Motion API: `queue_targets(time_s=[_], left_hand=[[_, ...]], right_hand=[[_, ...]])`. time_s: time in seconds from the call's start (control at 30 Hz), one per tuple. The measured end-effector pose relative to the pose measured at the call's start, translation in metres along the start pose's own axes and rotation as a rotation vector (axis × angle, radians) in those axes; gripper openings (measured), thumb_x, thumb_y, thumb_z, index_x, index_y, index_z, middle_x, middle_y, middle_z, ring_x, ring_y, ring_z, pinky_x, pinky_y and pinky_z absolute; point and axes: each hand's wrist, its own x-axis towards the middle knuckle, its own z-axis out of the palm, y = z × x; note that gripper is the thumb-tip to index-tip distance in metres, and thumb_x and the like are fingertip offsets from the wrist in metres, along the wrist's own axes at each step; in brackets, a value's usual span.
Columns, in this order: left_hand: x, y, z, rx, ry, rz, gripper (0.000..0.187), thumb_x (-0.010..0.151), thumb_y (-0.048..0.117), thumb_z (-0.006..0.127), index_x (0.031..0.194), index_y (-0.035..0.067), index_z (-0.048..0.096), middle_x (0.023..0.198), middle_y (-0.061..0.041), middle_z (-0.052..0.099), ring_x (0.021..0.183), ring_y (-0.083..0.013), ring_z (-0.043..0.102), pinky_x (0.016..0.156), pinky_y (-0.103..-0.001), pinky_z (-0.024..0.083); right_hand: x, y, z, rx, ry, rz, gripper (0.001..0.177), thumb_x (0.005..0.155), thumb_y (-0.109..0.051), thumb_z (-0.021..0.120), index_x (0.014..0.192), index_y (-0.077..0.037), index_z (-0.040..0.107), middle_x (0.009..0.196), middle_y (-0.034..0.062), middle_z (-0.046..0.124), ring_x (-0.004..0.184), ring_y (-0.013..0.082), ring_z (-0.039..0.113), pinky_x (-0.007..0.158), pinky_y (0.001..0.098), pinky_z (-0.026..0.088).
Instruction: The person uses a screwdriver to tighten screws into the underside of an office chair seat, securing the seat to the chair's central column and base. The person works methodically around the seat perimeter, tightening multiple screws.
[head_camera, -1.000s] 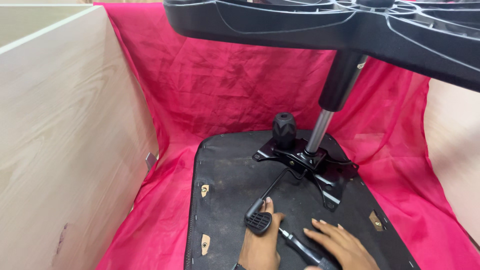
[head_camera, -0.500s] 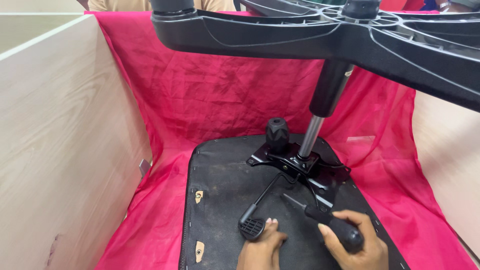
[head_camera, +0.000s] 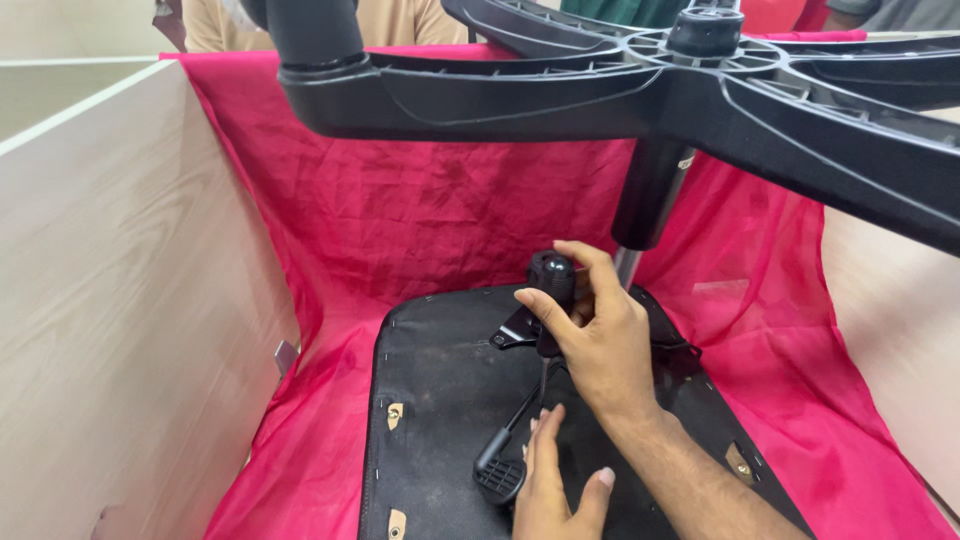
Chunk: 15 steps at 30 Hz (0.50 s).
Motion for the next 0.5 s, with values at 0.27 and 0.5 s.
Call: queue_targets(time_s=[0.27, 0.5], left_hand=[[0.069, 0.051, -0.031, -0.119, 0.224, -0.205, 0.053, 0.087, 0.02, 0.068, 0.137, 0.004, 0.059, 0.141, -0.018, 0.067, 0.136, -0.0249, 0.063, 0.114, -0.035, 0.045], [0.121, 0.002, -0.093, 0.679, -0.027, -0.421, 0.061, 0.091, 0.035, 0.072, 0.142, 0.008, 0.051, 0.139, -0.017, 0.058, 0.132, -0.0341, 0.056, 0.107, -0.043, 0.048]], right_hand=[[0.016, 0.002, 0.004, 0.014, 0.145, -0.051, 0.051, 0.094, -0.032, 0.076, 0.135, -0.007, 0.057, 0.088, 0.0005, 0.068, 0.072, 0.0055, 0.064, 0.061, 0.0217, 0.053], [0.029, 0.014, 0.023, 0.103, 0.005, 0.3, 0.04, 0.091, -0.033, 0.074, 0.121, -0.009, 0.065, 0.083, 0.0033, 0.069, 0.067, 0.0104, 0.07, 0.062, 0.0277, 0.06]])
